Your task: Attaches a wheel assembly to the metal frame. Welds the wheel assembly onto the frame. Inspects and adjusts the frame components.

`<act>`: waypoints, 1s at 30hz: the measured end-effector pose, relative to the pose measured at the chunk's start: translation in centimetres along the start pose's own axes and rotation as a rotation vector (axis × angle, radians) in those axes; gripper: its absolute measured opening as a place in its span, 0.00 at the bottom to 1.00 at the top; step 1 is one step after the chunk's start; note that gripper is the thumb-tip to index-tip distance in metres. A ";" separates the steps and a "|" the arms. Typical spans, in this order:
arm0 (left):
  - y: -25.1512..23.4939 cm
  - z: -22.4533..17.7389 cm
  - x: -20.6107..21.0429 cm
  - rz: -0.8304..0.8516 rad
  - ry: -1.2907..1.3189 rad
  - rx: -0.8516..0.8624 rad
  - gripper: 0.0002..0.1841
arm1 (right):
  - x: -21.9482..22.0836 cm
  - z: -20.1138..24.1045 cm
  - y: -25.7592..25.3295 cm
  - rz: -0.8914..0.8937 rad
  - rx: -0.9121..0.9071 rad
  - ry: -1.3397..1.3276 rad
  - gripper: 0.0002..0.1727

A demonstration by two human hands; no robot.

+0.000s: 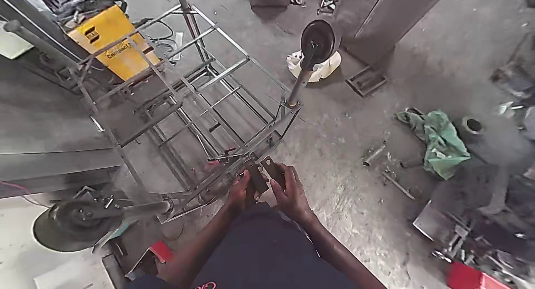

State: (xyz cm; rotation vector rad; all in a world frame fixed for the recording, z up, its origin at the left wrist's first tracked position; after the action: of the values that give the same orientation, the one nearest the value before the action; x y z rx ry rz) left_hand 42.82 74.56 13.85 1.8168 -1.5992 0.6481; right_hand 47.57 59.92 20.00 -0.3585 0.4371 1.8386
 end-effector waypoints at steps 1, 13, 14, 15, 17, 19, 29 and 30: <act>0.2 -0.4 0.0 -0.036 -0.010 0.004 0.25 | 0.3 1.1 -0.1 -0.011 -0.048 0.051 0.28; 0.5 -4.3 -1.7 -0.067 0.043 0.170 0.28 | 5.2 5.6 -1.6 0.191 -0.149 0.169 0.26; 0.5 -4.7 -2.0 -0.051 0.034 0.199 0.28 | 5.3 5.7 -1.7 0.193 -0.146 0.157 0.26; 0.4 -5.2 -2.3 -0.030 0.019 0.221 0.28 | 5.4 5.9 -1.7 0.197 -0.151 0.146 0.26; 0.6 -6.0 -2.8 -0.002 -0.014 0.252 0.28 | 5.6 6.2 -1.7 0.199 -0.178 0.139 0.25; 0.9 -6.6 -3.2 -0.008 -0.032 0.274 0.30 | 5.9 6.7 -1.6 0.217 -0.192 0.178 0.25; 2.0 -8.9 -4.5 -0.091 -0.253 0.264 0.30 | 8.3 6.6 -2.2 0.441 -0.060 0.048 0.30; 2.2 -9.0 -4.6 -0.106 -0.257 0.259 0.28 | 8.6 6.3 -2.2 0.474 -0.028 -0.028 0.29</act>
State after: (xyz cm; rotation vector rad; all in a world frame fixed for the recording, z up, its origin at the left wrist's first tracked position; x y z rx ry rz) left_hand 40.34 84.13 16.96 2.2354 -1.6268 0.6155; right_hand 46.97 70.71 21.41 -0.2615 0.5080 2.3090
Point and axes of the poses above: each hand's wrist, its own y-axis away from the middle knuckle, its own x-axis out of the palm, z = x × y, the point moved 7 cm from there along -y, towards the middle knuckle, and after that the axes turned 13 degrees about x, right-handed, at the moved point
